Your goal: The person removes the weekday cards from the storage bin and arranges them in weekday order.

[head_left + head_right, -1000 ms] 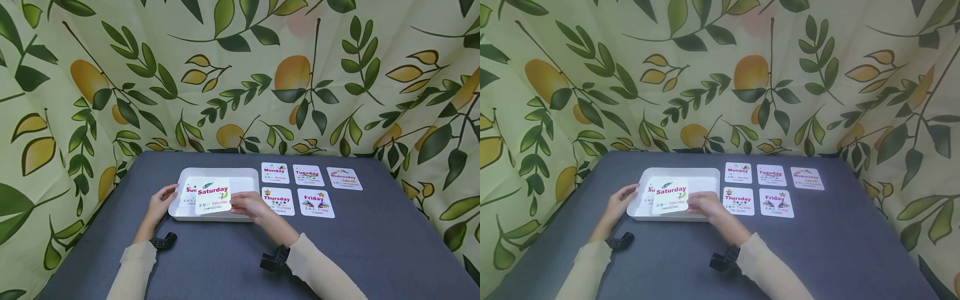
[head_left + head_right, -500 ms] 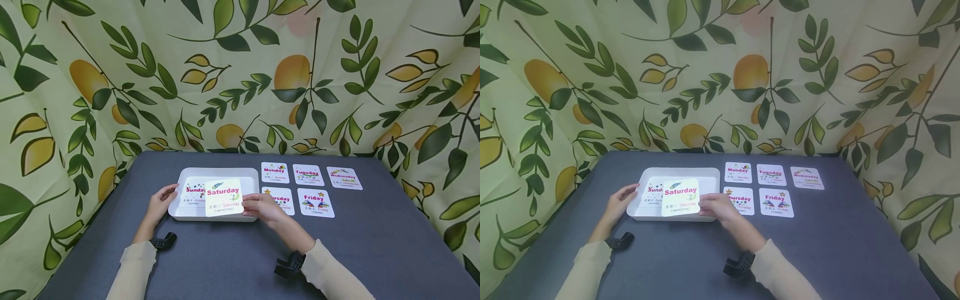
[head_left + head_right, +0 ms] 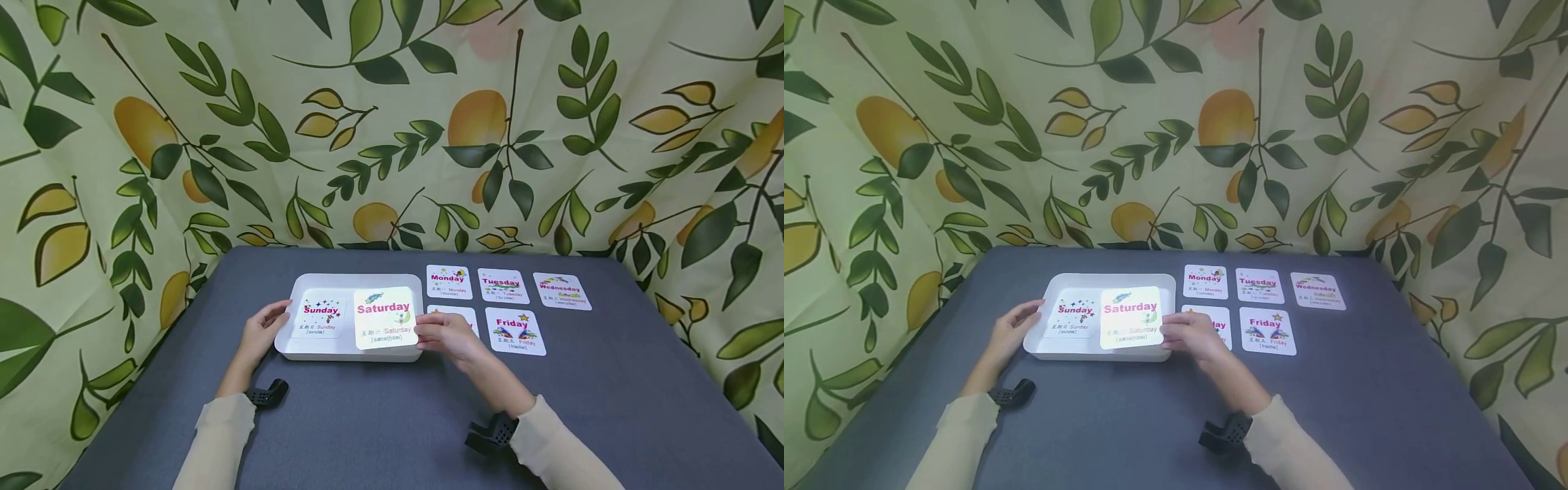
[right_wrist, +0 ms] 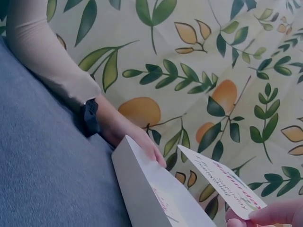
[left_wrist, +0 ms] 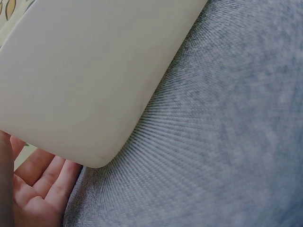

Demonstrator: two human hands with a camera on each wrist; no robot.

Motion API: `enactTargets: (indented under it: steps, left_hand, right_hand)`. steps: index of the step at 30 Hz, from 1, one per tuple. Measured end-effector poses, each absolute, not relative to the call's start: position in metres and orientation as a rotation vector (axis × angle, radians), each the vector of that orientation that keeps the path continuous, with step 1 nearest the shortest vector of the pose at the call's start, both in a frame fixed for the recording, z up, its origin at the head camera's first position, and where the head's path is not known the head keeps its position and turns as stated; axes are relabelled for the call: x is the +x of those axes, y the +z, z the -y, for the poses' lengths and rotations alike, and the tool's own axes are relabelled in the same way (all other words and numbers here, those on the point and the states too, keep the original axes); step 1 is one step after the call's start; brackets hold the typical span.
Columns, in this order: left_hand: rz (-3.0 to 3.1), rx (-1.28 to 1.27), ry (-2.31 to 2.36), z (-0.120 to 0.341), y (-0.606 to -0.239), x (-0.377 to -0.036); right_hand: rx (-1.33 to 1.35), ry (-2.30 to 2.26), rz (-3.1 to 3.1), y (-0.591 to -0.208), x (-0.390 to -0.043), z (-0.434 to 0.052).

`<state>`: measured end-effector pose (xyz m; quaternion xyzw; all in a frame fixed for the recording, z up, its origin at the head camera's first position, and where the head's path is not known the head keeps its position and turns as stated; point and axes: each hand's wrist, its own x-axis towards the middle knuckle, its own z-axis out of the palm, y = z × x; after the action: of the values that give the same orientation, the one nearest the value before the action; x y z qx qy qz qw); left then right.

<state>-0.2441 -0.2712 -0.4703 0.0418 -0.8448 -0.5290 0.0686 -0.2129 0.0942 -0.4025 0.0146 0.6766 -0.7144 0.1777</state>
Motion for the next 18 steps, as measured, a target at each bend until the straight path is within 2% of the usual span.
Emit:
enactTargets:
  steps: [18]
  left_hand:
    - [2.54, 0.133, -1.597, 0.27, -0.469, -0.244]
  right_hand:
    - [0.086, -1.964, -2.013, -0.397, -0.22, -0.133]
